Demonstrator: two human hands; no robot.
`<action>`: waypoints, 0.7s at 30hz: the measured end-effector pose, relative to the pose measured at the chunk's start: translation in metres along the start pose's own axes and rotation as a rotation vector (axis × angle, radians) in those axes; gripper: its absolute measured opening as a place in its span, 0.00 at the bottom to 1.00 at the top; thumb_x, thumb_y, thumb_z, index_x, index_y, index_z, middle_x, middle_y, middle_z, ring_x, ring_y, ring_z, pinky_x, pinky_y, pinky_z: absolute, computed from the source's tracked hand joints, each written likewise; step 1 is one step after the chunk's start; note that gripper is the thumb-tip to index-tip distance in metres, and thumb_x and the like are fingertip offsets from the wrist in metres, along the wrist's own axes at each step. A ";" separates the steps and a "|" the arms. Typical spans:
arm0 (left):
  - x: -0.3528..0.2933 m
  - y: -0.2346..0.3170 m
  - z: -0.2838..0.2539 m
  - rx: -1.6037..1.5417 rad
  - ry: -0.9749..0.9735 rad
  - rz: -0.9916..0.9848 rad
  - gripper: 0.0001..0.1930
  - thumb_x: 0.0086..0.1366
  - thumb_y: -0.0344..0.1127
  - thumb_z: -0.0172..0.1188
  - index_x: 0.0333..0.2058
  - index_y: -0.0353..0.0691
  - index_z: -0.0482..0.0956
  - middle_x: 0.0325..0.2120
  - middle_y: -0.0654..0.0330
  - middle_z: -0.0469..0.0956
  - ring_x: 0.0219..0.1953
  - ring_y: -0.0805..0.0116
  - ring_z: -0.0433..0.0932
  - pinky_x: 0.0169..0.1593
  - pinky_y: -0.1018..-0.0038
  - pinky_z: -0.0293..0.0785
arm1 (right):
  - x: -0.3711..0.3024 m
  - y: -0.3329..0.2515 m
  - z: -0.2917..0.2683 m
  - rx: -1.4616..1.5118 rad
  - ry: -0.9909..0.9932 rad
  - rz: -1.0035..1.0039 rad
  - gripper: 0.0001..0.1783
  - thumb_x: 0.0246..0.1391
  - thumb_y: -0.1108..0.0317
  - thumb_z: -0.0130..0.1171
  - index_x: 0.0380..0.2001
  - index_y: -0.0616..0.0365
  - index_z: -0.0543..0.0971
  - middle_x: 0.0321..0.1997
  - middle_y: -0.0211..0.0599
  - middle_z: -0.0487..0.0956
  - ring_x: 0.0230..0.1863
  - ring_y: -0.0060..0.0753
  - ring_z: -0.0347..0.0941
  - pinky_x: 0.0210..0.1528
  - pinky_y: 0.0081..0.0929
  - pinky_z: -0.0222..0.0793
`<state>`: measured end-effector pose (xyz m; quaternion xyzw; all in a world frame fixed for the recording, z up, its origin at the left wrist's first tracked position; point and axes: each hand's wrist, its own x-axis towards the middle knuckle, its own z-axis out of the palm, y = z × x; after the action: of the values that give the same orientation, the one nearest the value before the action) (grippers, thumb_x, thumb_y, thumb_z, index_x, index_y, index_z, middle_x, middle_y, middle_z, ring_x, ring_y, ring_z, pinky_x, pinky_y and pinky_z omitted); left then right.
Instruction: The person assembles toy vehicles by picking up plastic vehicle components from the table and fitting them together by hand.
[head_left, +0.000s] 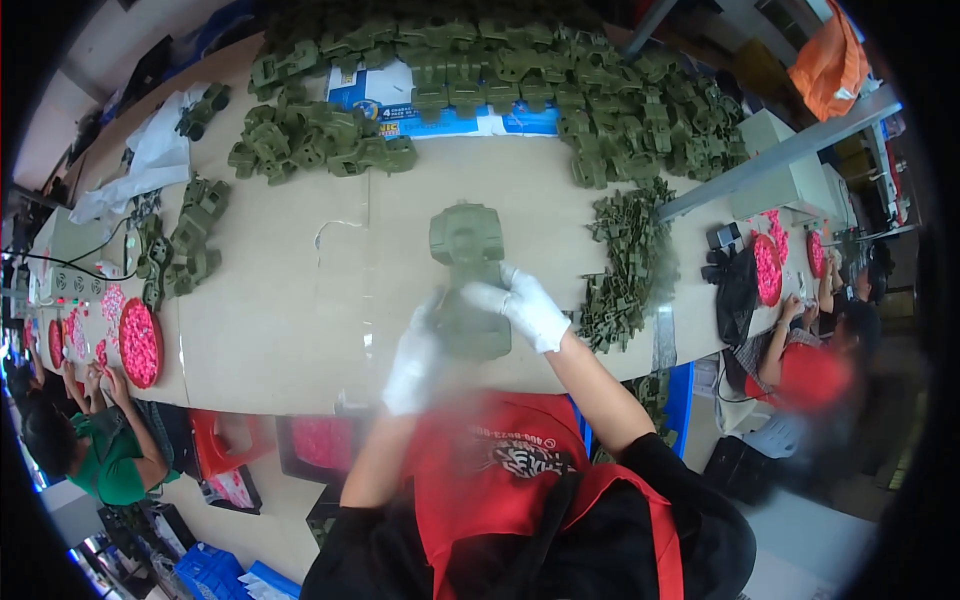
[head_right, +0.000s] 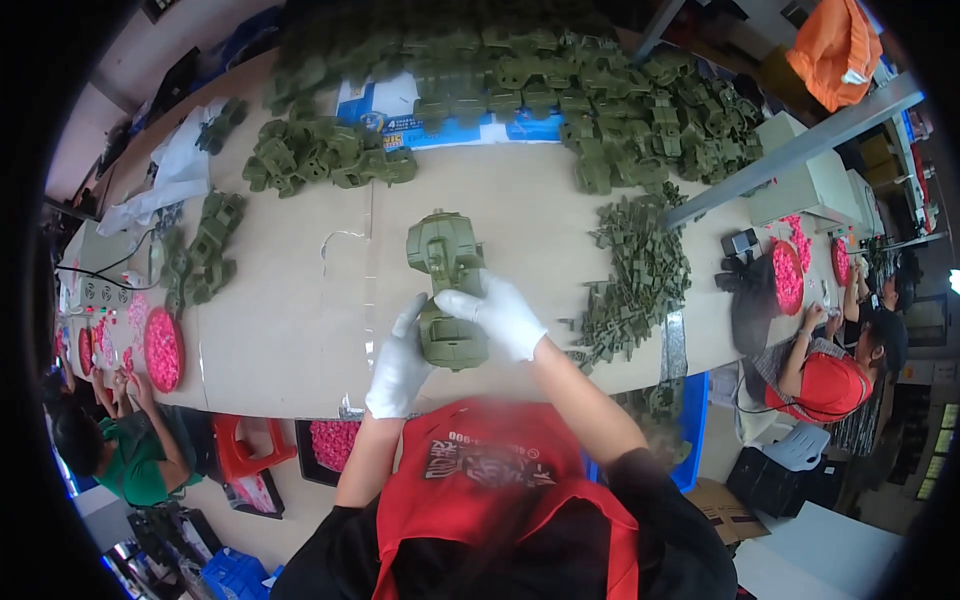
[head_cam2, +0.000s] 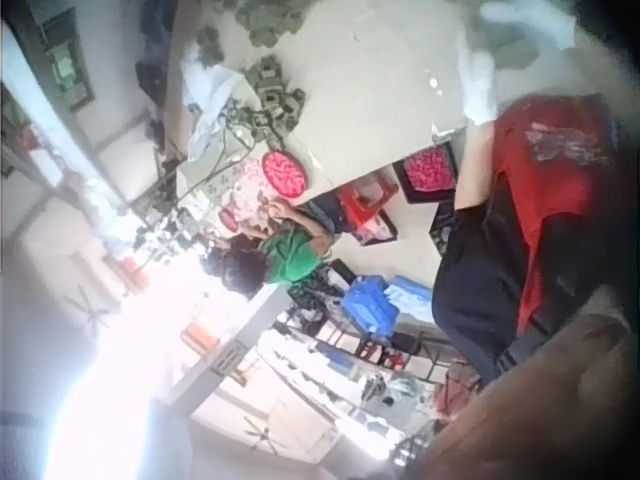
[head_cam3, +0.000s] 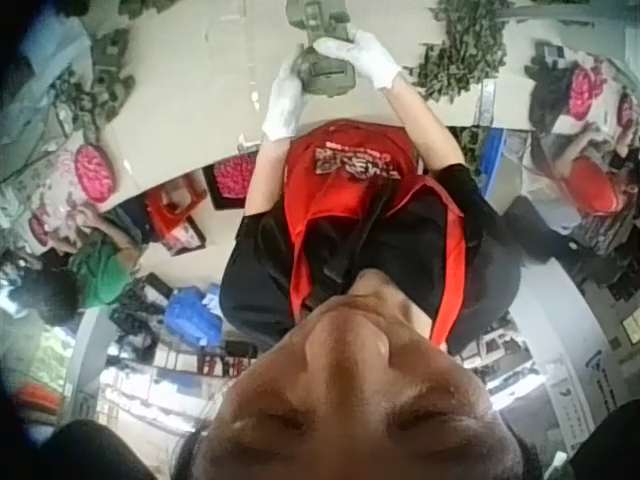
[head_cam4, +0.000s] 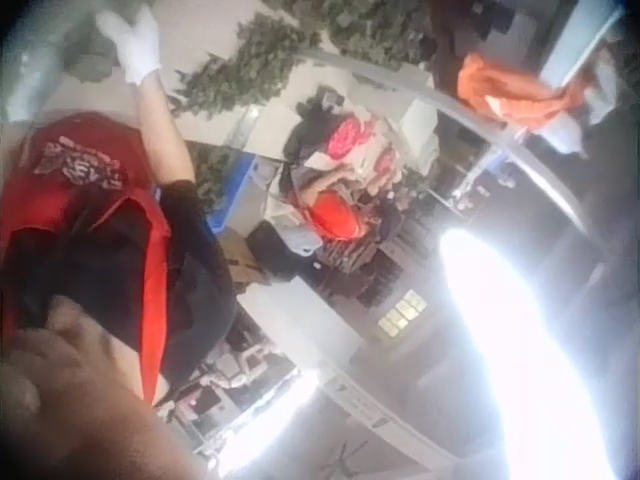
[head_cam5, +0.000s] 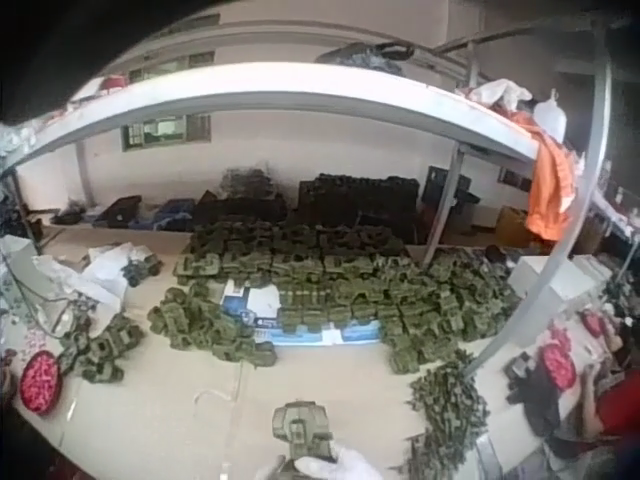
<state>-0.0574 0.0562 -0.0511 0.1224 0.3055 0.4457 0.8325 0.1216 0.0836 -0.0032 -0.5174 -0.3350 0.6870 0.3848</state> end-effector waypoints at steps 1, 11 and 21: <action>-0.001 -0.004 0.003 0.305 -0.028 0.091 0.51 0.50 0.40 0.71 0.66 0.35 0.48 0.58 0.50 0.64 0.55 0.60 0.70 0.55 0.63 0.70 | -0.004 -0.003 0.003 -0.065 0.056 -0.014 0.34 0.52 0.65 0.64 0.59 0.64 0.65 0.54 0.41 0.75 0.54 0.32 0.70 0.57 0.30 0.64; -0.001 -0.013 0.024 0.099 -0.092 -0.058 0.55 0.47 0.23 0.67 0.68 0.44 0.40 0.53 0.50 0.69 0.55 0.56 0.71 0.57 0.61 0.68 | -0.040 0.030 -0.013 -0.139 0.141 -0.020 0.45 0.50 0.77 0.53 0.69 0.58 0.45 0.62 0.50 0.68 0.60 0.33 0.66 0.59 0.24 0.62; 0.015 -0.032 0.010 0.356 0.072 -0.169 0.38 0.51 0.35 0.57 0.61 0.42 0.54 0.50 0.50 0.71 0.47 0.56 0.75 0.49 0.64 0.74 | -0.016 0.112 -0.016 -0.373 0.047 0.108 0.41 0.53 0.74 0.49 0.69 0.55 0.47 0.44 0.51 0.77 0.40 0.40 0.76 0.47 0.30 0.70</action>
<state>-0.0238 0.0505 -0.0644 0.2257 0.4181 0.3171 0.8208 0.1197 0.0166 -0.0965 -0.6129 -0.4192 0.6204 0.2523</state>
